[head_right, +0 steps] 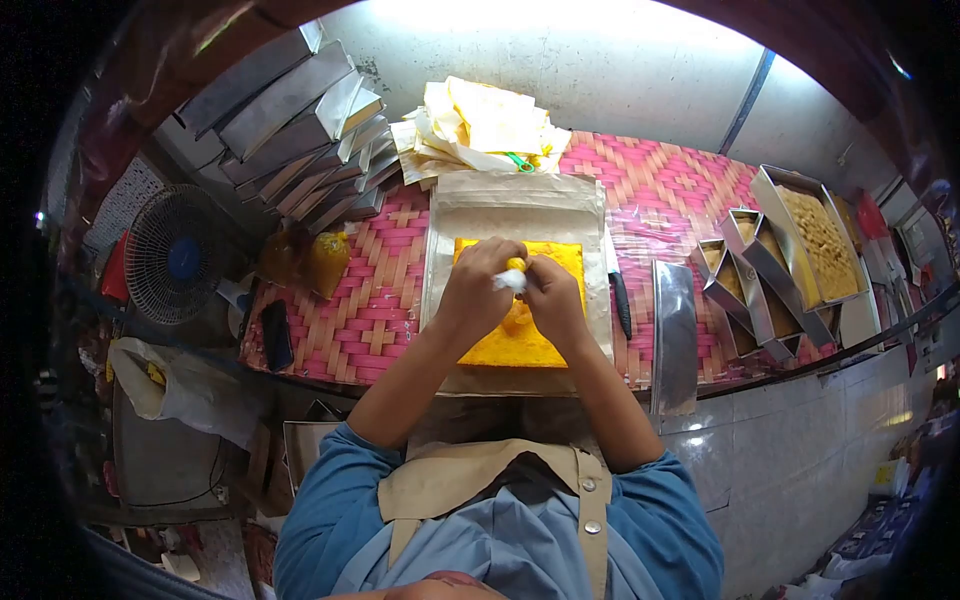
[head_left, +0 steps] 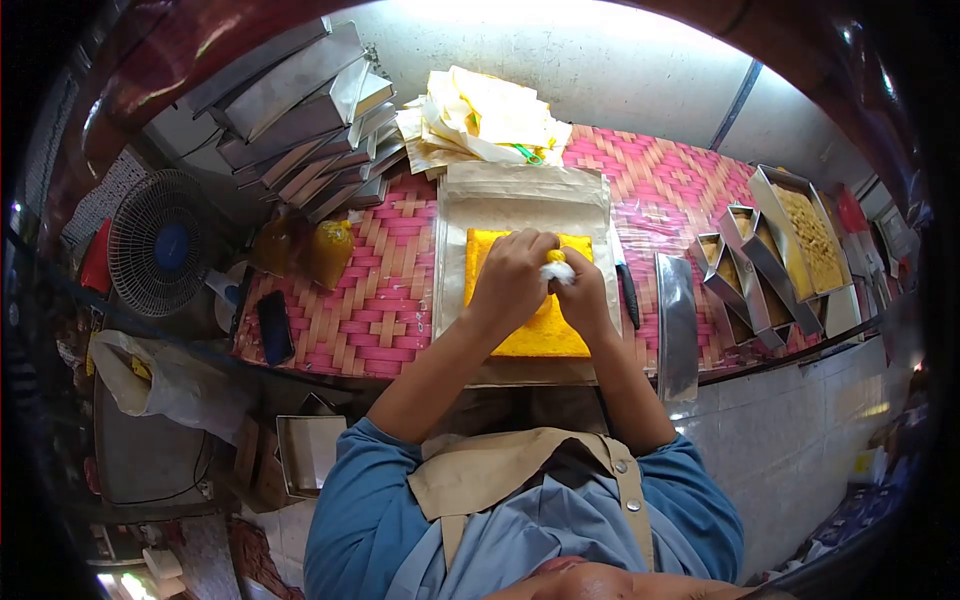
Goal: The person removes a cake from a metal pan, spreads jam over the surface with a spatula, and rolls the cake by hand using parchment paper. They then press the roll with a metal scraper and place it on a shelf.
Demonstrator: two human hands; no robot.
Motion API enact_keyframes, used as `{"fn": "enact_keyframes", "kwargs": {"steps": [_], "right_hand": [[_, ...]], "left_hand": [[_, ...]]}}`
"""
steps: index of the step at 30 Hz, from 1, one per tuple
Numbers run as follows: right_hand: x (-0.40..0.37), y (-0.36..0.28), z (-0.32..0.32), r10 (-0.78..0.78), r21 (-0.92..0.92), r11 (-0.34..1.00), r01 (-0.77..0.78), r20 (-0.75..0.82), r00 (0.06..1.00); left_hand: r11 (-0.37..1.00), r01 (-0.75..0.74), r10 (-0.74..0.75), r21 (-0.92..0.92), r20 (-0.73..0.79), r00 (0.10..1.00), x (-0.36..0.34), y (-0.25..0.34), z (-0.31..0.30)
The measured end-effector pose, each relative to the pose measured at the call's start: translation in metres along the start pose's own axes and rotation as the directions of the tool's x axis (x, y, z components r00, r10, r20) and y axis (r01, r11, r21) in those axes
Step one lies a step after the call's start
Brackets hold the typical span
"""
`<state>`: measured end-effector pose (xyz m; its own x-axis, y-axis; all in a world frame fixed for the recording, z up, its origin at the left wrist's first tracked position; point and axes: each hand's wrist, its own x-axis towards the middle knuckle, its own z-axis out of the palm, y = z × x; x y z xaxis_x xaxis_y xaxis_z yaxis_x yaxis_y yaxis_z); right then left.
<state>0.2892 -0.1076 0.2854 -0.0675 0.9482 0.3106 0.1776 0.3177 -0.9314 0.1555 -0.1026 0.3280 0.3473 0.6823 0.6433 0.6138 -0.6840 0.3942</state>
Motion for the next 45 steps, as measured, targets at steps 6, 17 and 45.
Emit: {"fn": "enact_keyframes", "kwargs": {"steps": [6, 17, 45], "right_hand": [[-0.009, 0.012, -0.007, -0.242, -0.182, 0.954, 0.24, 0.012, 0.97], [-0.006, 0.023, -0.019, -0.472, -0.303, 0.815, 0.494, 0.149, 0.869], [0.003, 0.04, -0.017, -0.356, -0.274, 0.865, 0.421, 0.257, 0.898]], "left_hand": [[0.945, 0.089, -0.129, -0.315, -0.109, 0.986, -0.013, 0.001, 0.015], [0.86, -0.015, -0.08, -0.511, -0.162, 0.984, -0.043, 0.008, 0.03], [0.865, -0.052, -0.011, -0.499, -0.123, 0.992, -0.067, 0.013, 0.028]]}}
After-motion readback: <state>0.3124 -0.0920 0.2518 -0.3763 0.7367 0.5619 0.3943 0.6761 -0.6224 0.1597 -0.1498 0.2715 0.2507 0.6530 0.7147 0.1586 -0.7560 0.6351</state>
